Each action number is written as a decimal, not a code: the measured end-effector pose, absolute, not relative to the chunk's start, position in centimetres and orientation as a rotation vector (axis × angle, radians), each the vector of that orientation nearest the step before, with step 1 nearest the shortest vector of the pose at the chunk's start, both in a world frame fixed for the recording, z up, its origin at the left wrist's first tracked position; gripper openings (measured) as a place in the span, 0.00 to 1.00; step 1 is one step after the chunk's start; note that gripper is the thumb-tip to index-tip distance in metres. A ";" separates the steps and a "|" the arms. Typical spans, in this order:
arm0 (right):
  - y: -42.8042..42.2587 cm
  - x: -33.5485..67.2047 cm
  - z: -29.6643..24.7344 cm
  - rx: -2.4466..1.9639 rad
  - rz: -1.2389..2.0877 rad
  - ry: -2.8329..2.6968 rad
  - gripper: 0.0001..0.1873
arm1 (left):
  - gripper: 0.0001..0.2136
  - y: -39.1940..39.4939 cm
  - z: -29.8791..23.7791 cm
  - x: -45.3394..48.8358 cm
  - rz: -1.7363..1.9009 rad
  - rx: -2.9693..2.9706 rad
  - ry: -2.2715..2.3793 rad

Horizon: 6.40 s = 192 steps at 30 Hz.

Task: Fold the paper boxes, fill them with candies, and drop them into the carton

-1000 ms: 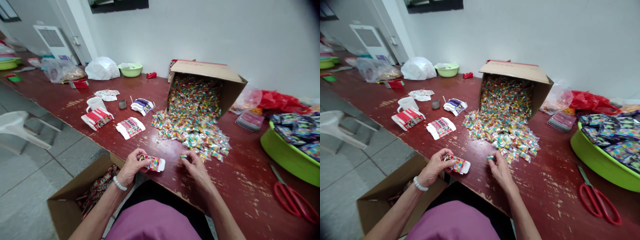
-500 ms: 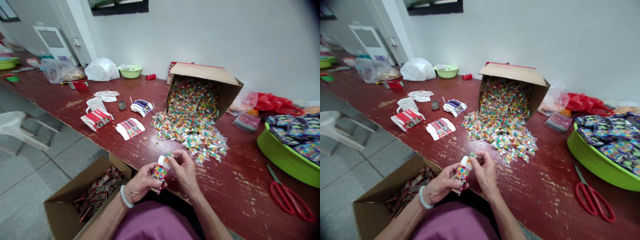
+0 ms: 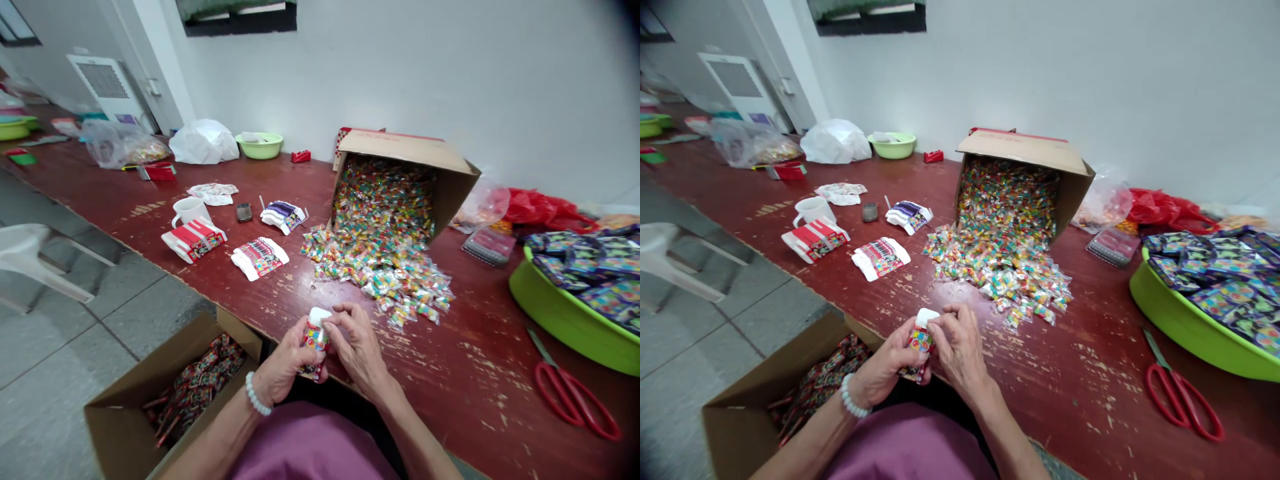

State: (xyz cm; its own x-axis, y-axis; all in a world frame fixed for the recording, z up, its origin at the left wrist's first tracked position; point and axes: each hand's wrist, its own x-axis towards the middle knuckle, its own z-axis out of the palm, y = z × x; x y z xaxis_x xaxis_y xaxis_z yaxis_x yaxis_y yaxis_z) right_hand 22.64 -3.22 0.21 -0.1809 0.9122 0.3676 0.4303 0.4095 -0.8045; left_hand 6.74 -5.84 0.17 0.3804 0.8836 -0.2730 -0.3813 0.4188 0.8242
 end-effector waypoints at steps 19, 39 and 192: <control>-3.3 22.5 0.2 -0.958 0.965 -1.770 0.07 | 0.18 -5.6 -0.2 7.2 1.065 0.506 0.990; -3.2 22.1 1.0 -1.032 1.316 -1.583 0.09 | 0.27 -5.4 0.6 7.4 0.992 0.517 0.934; -3.5 23.0 0.8 -1.063 1.248 -1.668 0.12 | 0.30 -6.4 0.6 7.2 0.853 0.643 1.001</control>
